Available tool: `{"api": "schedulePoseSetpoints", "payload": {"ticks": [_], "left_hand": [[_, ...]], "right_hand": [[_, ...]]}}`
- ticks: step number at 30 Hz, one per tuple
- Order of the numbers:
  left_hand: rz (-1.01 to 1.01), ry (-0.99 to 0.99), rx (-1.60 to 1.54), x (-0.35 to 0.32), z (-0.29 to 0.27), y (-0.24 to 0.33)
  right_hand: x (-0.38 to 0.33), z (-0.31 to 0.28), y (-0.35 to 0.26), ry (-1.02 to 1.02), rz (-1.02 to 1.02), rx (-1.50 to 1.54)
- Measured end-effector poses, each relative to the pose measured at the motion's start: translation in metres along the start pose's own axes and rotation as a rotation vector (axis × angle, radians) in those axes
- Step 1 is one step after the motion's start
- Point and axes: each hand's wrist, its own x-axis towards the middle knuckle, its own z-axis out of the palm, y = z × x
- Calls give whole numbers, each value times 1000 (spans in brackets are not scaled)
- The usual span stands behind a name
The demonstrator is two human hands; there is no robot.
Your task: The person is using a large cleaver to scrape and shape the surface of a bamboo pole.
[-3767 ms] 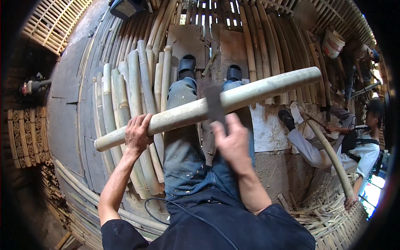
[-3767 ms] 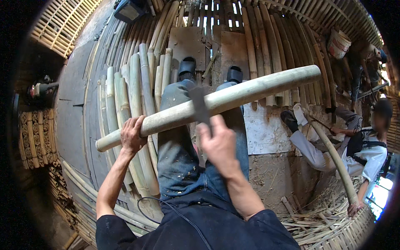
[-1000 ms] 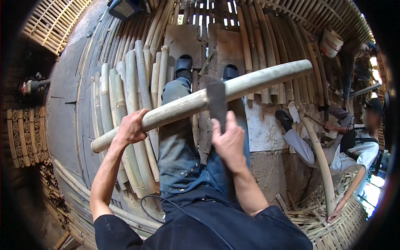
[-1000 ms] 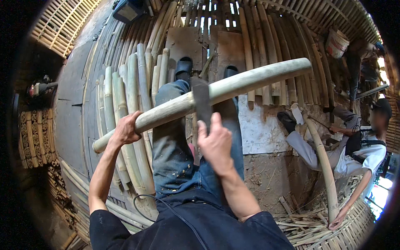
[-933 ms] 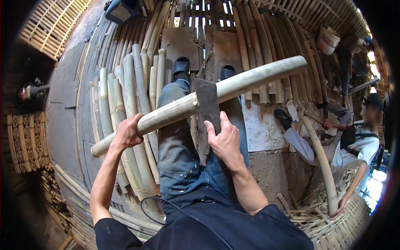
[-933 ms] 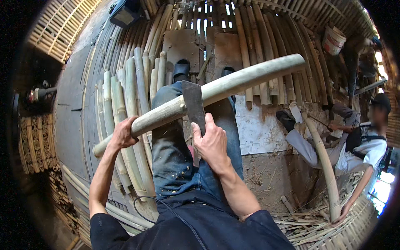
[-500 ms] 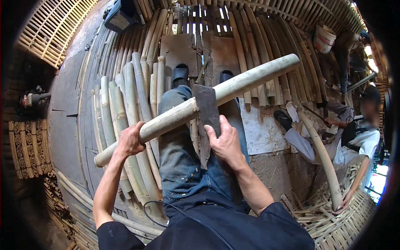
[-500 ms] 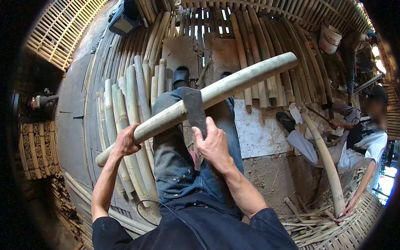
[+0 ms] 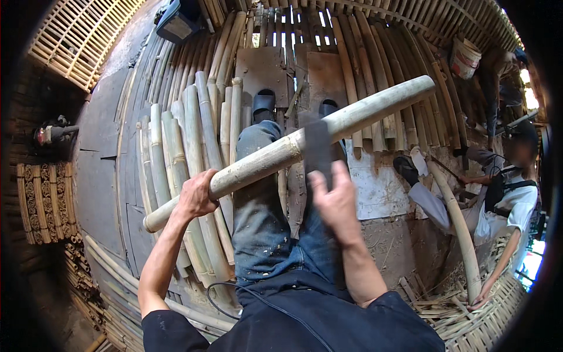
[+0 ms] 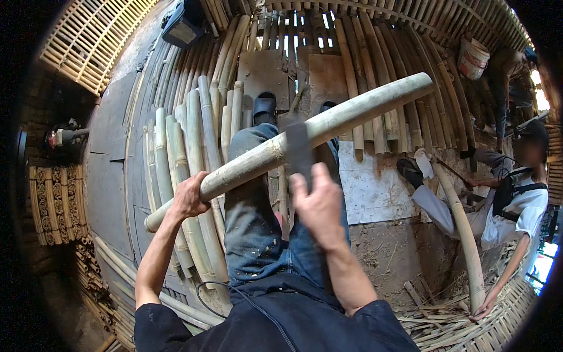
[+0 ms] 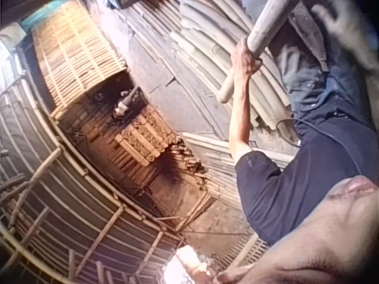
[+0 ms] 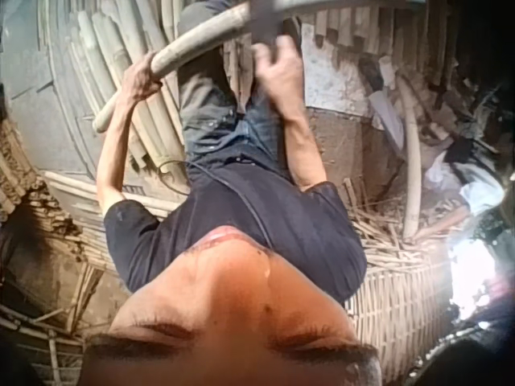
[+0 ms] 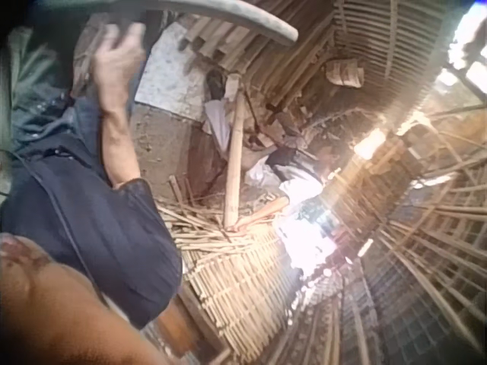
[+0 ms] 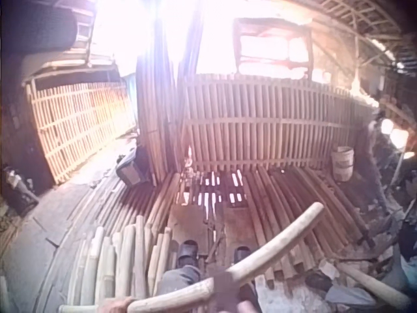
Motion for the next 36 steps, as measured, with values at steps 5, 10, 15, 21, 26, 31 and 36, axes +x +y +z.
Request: {"api": "schedulePoseSetpoints", "payload": {"ticks": [5,10,15,21,26,31,36], "left_hand": [[33,39,28,12,0,8],[24,-10,-33,18,-7,17],[35,-248,-308,19,-26,-10],[31,-221,-222,19,-32,-23],[-50,209,17,8,0,-4],[43,305,65,2,19,-17],[112,383,108,4,25,-17]], "right_hand": [[5,6,0,-21,-8,-58],[-39,78,-15,-471,-85,-55],[-13,20,-11,-200,-25,49],[6,-28,11,75,65,134],[9,-26,23,45,-32,187],[6,-23,17,17,-61,223],[13,-41,18,134,8,122]]}}
